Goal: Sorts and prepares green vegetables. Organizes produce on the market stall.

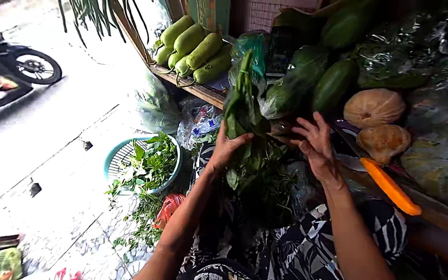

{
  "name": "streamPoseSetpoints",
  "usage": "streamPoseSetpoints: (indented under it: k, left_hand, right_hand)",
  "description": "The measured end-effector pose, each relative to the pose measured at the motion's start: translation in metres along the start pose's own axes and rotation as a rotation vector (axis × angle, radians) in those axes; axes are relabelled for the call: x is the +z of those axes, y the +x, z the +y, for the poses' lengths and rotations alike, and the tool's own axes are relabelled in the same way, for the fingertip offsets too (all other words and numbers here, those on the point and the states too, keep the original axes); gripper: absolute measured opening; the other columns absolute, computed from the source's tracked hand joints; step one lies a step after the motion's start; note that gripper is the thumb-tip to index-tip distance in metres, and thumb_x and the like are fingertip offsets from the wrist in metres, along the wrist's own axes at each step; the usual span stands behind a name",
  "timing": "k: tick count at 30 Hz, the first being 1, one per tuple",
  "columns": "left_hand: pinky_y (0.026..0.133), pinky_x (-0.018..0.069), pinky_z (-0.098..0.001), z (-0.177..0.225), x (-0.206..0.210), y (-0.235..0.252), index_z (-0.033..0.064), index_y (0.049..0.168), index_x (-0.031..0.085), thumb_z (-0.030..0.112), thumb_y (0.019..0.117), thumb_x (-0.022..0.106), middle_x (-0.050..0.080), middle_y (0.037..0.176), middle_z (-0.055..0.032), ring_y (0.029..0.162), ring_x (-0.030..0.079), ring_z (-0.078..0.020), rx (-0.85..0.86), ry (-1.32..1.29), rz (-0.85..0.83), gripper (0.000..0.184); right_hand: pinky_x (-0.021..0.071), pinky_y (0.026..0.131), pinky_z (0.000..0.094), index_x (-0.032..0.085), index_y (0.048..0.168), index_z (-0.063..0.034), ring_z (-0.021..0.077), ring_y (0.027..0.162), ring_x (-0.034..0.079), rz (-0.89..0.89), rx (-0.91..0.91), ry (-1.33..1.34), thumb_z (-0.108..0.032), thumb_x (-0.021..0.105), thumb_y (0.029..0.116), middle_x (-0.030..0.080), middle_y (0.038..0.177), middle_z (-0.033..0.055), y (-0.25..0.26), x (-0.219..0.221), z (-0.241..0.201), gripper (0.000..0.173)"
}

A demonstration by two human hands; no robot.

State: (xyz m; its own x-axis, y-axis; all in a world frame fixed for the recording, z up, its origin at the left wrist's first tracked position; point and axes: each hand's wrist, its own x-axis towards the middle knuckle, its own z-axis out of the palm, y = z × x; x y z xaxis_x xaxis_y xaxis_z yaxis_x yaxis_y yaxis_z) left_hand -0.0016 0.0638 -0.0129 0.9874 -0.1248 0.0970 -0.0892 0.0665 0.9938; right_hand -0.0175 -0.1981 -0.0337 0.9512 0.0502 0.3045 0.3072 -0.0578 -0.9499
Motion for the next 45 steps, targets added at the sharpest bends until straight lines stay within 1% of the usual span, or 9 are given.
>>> streamPoseSetpoints:
  k: [6, 10, 19, 24, 31, 35, 39, 42, 45]
  left_hand:
    - [0.102, 0.0551, -0.0366, 0.032, -0.097, 0.085, 0.0025, 0.153, 0.028, 0.018, 0.0794, 0.084, 0.059, 0.136, -0.0149, 0.119, 0.063, -0.0166, 0.152, 0.282, 0.251, 0.094]
    - [0.104, 0.0462, -0.0638, 0.032, -0.132, 0.143, 0.0070, 0.157, 0.029, 0.025, 0.0765, 0.089, 0.059, 0.135, -0.0287, 0.124, 0.059, -0.0431, -0.043, 0.743, 0.316, 0.102]
    - [0.093, 0.0403, -0.0779, 0.014, -0.128, 0.226, 0.0061, 0.156, 0.035, 0.030, 0.0864, 0.080, 0.047, 0.147, -0.0320, 0.123, 0.054, -0.0576, -0.107, 1.257, 0.161, 0.086]
    - [0.099, 0.0361, -0.0794, -0.011, -0.120, 0.247, 0.0190, 0.162, 0.027, 0.044, 0.0707, 0.093, 0.034, 0.155, -0.0351, 0.130, 0.045, -0.0612, -0.287, 1.446, -0.129, 0.115]
    - [0.105, 0.0199, -0.0837, 0.016, -0.100, 0.200, 0.0042, 0.161, 0.027, 0.037, 0.0811, 0.086, 0.027, 0.157, -0.0392, 0.139, 0.029, -0.0658, -0.141, 1.402, 0.092, 0.104]
    - [0.104, 0.0317, -0.0738, 0.035, -0.090, 0.127, -0.0039, 0.148, 0.046, 0.028, 0.0969, 0.068, 0.042, 0.147, -0.0378, 0.138, 0.037, -0.0584, -0.115, 1.276, 0.329, 0.064]
    - [0.099, 0.0420, -0.0698, 0.039, -0.066, 0.104, 0.0004, 0.132, 0.063, 0.031, 0.0978, 0.068, 0.057, 0.135, -0.0310, 0.129, 0.050, -0.0526, -0.091, 1.255, 0.068, 0.046]
    - [0.106, 0.0329, -0.0715, 0.027, -0.063, 0.144, -0.0036, 0.129, 0.063, 0.034, 0.0966, 0.068, 0.052, 0.139, -0.0360, 0.135, 0.042, -0.0551, 0.115, 1.316, 0.070, 0.050]
    - [0.115, 0.0120, -0.0778, 0.006, -0.080, 0.212, 0.0009, 0.153, 0.042, 0.046, 0.0868, 0.077, 0.029, 0.159, -0.0355, 0.149, 0.019, -0.0572, 0.104, 1.389, 0.077, 0.087]
  right_hand:
    - [0.0592, 0.090, 0.0420, 0.023, 0.159, -0.0080, 0.0236, 0.113, 0.066, 0.136, 0.114, -0.173, -0.033, 0.068, 0.0924, 0.052, 0.145, 0.0174, -0.002, -0.016, 0.011, 0.084]
    - [0.0581, 0.088, 0.0412, 0.027, 0.157, -0.0038, 0.0244, 0.113, 0.066, 0.057, 0.148, -0.292, -0.033, 0.072, 0.0908, 0.053, 0.143, 0.0197, -0.001, -0.005, 0.009, 0.085]
    - [0.0574, 0.084, 0.0339, 0.031, 0.156, 0.0005, 0.0233, 0.114, 0.065, 0.038, 0.259, -0.399, -0.040, 0.071, 0.0914, 0.054, 0.141, 0.0228, -0.002, -0.007, 0.011, 0.086]
    - [0.0573, 0.086, 0.0365, 0.032, 0.155, -0.0012, 0.0243, 0.114, 0.065, -0.004, 0.303, -0.422, -0.038, 0.073, 0.0913, 0.055, 0.141, 0.0215, -0.003, -0.003, 0.014, 0.084]
    - [0.0565, 0.088, 0.0421, 0.043, 0.149, 0.0016, 0.0289, 0.115, 0.065, -0.006, 0.279, -0.447, -0.024, 0.075, 0.0932, 0.056, 0.140, 0.0236, -0.005, -0.006, 0.007, 0.069]
    - [0.0573, 0.085, 0.0411, 0.061, 0.129, 0.0047, 0.0261, 0.098, 0.069, 0.138, 0.229, -0.488, -0.007, 0.070, 0.0960, 0.067, 0.119, 0.0225, -0.006, -0.013, 0.002, 0.036]
    - [0.0561, 0.070, 0.0309, 0.069, 0.117, -0.0014, 0.0136, 0.075, 0.066, 0.193, 0.222, -0.493, -0.008, 0.063, 0.1014, 0.071, 0.103, 0.0136, -0.012, -0.015, 0.001, 0.018]
    - [0.0523, 0.062, 0.0338, 0.069, 0.119, 0.0000, 0.0155, 0.062, 0.061, 0.223, 0.186, -0.525, -0.020, 0.053, 0.1080, 0.069, 0.077, 0.0112, -0.010, -0.012, -0.001, 0.028]
    - [0.0487, 0.050, 0.0333, 0.068, 0.114, 0.0000, 0.0145, 0.048, 0.052, 0.248, 0.206, -0.565, -0.030, 0.049, 0.1097, 0.060, 0.063, 0.0078, -0.005, -0.007, -0.005, 0.036]
